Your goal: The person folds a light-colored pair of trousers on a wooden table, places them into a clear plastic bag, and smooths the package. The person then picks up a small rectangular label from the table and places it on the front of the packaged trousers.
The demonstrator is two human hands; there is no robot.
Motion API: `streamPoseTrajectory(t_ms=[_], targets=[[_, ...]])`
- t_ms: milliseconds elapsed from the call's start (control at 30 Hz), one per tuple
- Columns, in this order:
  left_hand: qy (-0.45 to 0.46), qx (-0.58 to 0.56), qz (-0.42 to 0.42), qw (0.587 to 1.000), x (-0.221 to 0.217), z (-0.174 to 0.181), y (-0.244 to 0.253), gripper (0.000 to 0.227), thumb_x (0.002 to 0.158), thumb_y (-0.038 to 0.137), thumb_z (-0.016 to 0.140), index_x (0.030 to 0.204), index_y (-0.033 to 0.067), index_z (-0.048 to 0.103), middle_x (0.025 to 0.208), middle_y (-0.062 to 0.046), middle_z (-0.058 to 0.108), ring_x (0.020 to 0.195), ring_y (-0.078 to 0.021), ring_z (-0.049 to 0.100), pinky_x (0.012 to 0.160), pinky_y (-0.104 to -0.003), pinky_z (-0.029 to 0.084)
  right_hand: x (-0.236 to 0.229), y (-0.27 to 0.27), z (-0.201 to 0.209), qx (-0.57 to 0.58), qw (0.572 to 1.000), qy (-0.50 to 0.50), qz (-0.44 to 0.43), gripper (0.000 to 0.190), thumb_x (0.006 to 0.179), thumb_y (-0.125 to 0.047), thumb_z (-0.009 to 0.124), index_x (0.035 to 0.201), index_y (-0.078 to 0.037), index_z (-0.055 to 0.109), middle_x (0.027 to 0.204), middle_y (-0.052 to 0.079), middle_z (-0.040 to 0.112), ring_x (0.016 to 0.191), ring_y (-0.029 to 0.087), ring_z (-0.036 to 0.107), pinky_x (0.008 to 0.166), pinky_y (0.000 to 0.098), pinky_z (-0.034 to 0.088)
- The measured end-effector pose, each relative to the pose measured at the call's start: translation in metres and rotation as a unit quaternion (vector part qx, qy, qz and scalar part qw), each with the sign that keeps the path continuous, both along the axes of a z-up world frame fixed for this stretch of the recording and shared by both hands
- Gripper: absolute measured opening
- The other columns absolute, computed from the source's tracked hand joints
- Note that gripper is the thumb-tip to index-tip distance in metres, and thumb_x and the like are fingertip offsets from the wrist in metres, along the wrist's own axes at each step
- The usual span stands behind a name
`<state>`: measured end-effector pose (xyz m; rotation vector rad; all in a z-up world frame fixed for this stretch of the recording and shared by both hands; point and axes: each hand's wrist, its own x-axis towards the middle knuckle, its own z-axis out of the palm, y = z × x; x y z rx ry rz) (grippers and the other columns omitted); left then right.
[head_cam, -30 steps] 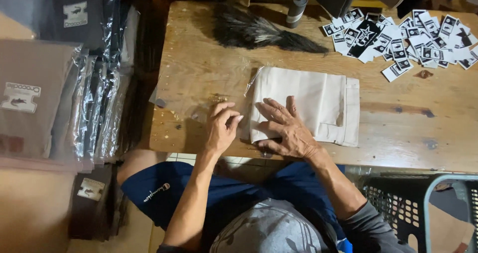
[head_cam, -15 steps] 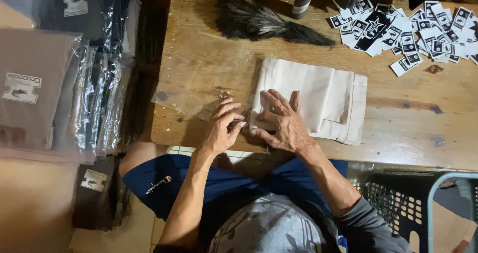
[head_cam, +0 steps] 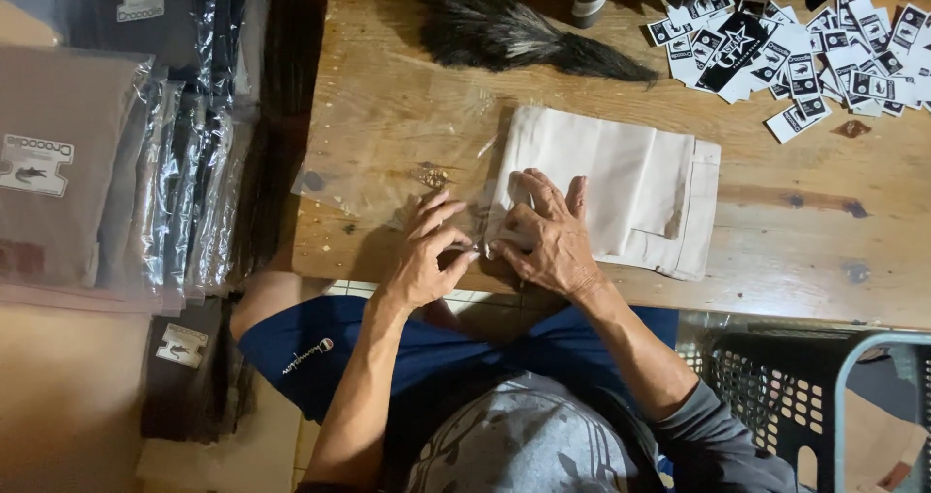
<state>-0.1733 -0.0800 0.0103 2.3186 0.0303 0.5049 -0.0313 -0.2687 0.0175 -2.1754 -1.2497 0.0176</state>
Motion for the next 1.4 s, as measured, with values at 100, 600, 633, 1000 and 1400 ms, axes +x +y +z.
streamPoseTrajectory(t_ms=[100,600,633,1000,1400], targets=[[-0.006,0.029,0.011,0.999,0.001,-0.003,-0.001,0.014,0.085,0.023,0.081,0.092,0.0139,0.073,0.135,-0.007,0.065,0.142,-0.0336,0.048,0.122,-0.054,0.026,-0.001,0.001,-0.002,-0.006,1.0,0.001,-0.001,0.036,0.08,-0.046,0.081,0.092,-0.018,0.063,0.149,0.013,0.049,0.144,0.038,0.046,0.113,0.0755,0.013],[-0.048,0.022,0.0,0.999,0.005,-0.013,0.002,0.009,0.089,0.016,0.075,0.086,0.0129,0.067,0.144,-0.007,0.058,0.142,-0.0348,0.049,0.121,-0.057,0.026,-0.005,0.017,-0.014,0.029,0.997,-0.039,-0.057,0.037,0.082,-0.038,0.082,0.091,-0.014,0.055,0.143,0.015,0.052,0.14,0.039,0.049,0.114,0.0724,0.013],[-0.047,0.026,-0.002,0.999,0.005,-0.011,0.002,0.008,0.089,0.016,0.075,0.087,0.0134,0.068,0.144,-0.007,0.058,0.142,-0.0348,0.049,0.121,-0.057,0.026,-0.007,0.019,-0.013,0.024,0.996,-0.053,-0.074,0.037,0.082,-0.036,0.081,0.091,-0.014,0.054,0.141,0.015,0.053,0.139,0.039,0.05,0.114,0.0713,0.014],[-0.04,0.013,0.045,0.998,-0.002,-0.008,-0.005,0.031,0.081,0.029,0.087,0.094,0.0128,0.064,0.135,-0.008,0.066,0.134,-0.0313,0.057,0.123,-0.052,0.026,-0.01,0.01,0.004,0.031,0.999,-0.012,0.037,0.024,0.088,-0.034,0.076,0.093,-0.016,0.061,0.147,0.02,0.053,0.144,0.04,0.045,0.12,0.0671,0.001],[-0.08,0.097,0.091,0.988,-0.003,-0.006,-0.004,0.011,0.093,0.025,0.076,0.103,0.0208,0.073,0.134,-0.004,0.067,0.136,-0.0316,0.056,0.119,-0.057,0.028,0.131,0.006,0.01,-0.021,0.989,-0.14,0.046,0.05,0.088,-0.032,0.077,0.134,-0.015,0.064,0.136,0.017,0.057,0.117,0.04,0.06,0.093,0.0545,0.048]])
